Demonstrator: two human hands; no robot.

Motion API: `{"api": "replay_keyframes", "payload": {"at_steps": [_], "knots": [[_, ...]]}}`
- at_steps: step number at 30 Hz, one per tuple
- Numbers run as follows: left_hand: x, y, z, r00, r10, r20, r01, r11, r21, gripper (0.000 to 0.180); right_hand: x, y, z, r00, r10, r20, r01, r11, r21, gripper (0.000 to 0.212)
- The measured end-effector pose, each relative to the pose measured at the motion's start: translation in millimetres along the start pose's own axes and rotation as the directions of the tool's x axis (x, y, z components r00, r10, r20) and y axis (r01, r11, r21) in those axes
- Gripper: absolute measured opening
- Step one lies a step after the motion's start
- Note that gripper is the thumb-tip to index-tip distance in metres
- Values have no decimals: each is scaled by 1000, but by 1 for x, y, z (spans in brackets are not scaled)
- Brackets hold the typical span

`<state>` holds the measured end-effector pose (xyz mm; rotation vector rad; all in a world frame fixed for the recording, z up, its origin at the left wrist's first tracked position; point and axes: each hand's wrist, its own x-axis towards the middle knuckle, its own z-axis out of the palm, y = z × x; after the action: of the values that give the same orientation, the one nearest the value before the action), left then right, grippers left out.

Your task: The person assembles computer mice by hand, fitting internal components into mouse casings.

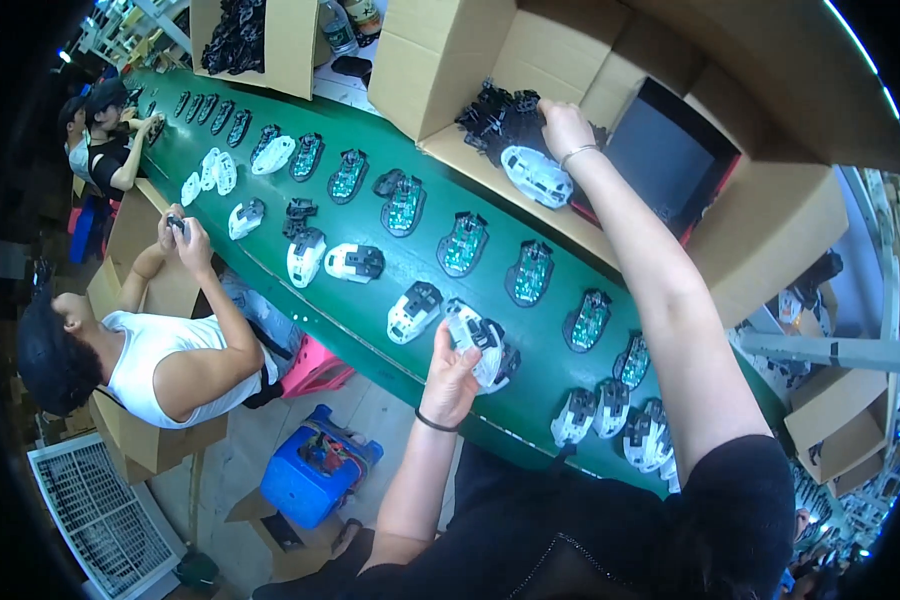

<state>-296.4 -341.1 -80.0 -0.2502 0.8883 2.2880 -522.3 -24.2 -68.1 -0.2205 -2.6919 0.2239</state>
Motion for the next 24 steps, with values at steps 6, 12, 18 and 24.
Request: {"api": "replay_keyframes", "payload": {"at_steps": [6, 12, 18, 24], "knots": [[15, 14, -17, 997, 65, -44, -66, 997, -35, 50, 36, 42, 22, 977, -22, 213, -85, 874, 478, 37], [26, 21, -1, 994, 40, -101, -44, 998, -36, 39, 30, 21, 12, 886, 81, 457, -430, 517, 740, 27], [17, 23, 14, 996, -47, 74, 69, 942, -329, 41, 31, 13, 12, 964, 116, 238, -217, 862, 458, 30], [11, 27, 17, 991, 49, 127, -7, 951, -308, 48, 26, 16, -12, 896, 296, 332, -444, 554, 704, 12]]}}
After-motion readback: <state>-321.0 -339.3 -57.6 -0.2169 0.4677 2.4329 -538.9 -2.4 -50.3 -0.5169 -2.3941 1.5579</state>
